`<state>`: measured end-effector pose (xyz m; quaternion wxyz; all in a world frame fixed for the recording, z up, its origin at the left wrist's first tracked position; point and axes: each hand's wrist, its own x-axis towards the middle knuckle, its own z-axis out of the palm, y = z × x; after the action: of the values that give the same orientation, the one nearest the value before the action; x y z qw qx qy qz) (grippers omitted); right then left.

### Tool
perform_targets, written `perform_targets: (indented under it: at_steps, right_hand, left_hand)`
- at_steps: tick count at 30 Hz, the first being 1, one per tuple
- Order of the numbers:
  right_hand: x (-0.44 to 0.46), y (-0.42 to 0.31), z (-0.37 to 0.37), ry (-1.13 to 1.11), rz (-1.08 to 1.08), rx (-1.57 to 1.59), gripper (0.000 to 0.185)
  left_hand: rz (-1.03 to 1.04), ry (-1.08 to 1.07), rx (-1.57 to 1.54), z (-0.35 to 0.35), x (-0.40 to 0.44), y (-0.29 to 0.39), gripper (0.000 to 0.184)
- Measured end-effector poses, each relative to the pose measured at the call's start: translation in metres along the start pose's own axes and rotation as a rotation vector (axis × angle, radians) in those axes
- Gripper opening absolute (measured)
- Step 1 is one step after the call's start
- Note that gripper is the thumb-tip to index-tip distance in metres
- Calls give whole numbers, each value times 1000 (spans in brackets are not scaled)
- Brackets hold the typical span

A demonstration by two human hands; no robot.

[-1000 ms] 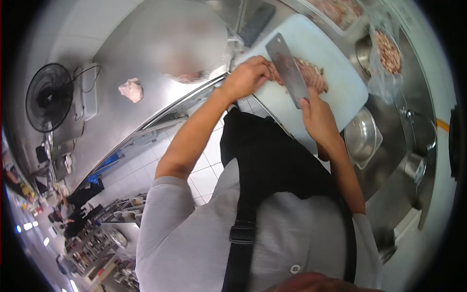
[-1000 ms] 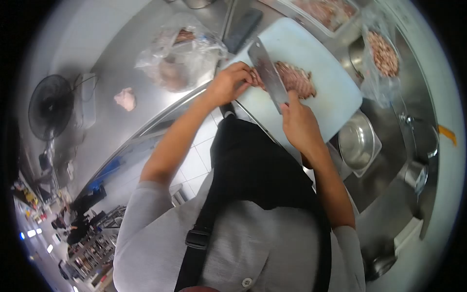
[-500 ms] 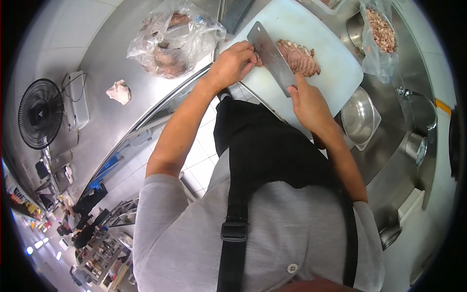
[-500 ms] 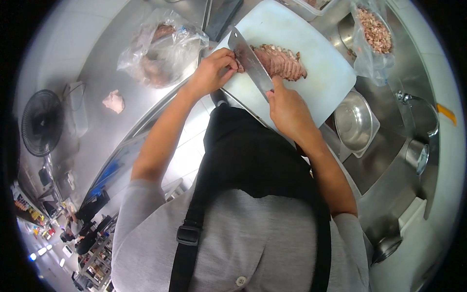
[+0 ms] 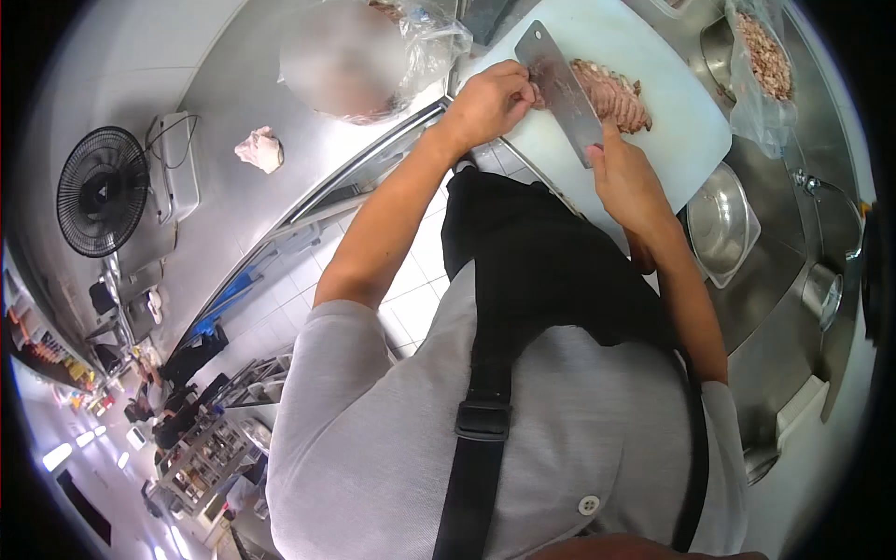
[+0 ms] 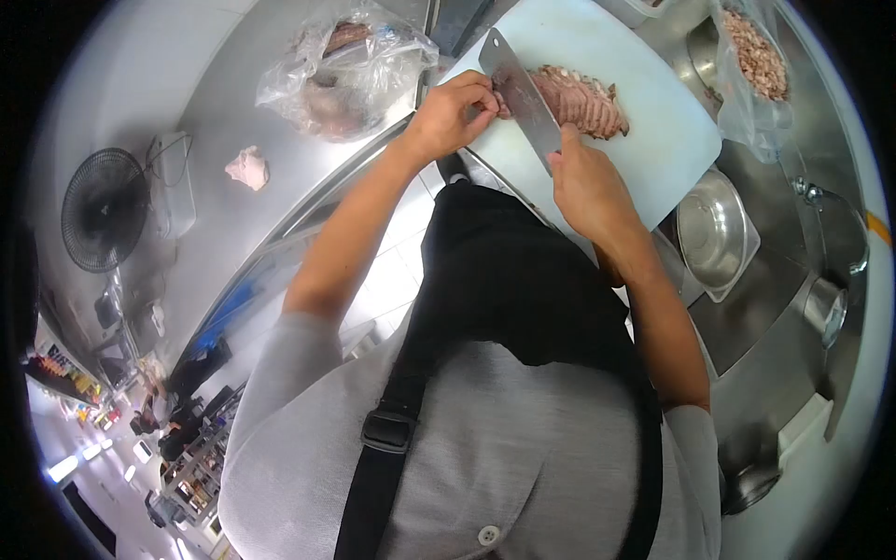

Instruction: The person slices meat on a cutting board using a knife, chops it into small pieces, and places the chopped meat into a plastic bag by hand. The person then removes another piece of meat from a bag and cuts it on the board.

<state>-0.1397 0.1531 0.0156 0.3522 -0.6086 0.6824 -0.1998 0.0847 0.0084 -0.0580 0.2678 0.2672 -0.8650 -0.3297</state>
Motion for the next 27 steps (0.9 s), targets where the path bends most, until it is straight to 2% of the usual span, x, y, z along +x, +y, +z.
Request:
perform_targets:
  at_steps: [3,7,9,10,13,16,19,22,24,27]
  right_hand:
    - [9,10,9,-17,-44,-162,32]
    - [4,1,-1,-19,-10,-37,28]
    - [10,2,3,-46,23,-110,28]
    - [13,-1,6,-62,29,-137,28]
    - [14,1,2,-42,-8,-86,28]
    - [25,9,10,-31,-80,-103,28]
    - [30,9,6,-75,-80,-102,30]
    - [40,19,23,6,-191,-130,31]
    - [26,16,53,3,-17,-82,31]
    - [37,3,42,-10,65,-71,31]
  left_hand:
    - [-12,69,-24,9,1,-5,12]
    - [-30,41,-60,4,0,2,12]
    - [-2,78,-18,13,-1,-9,11]
    - [-100,88,-53,9,0,1,12]
    - [-100,54,-99,7,-1,1,13]
    - [-87,81,-1,8,1,2,15]
    - [-111,89,-108,9,1,0,16]
    - [-79,99,-71,8,0,3,15]
    - [-92,70,-69,19,-16,2,14]
    - [-92,85,13,11,-3,2,12]
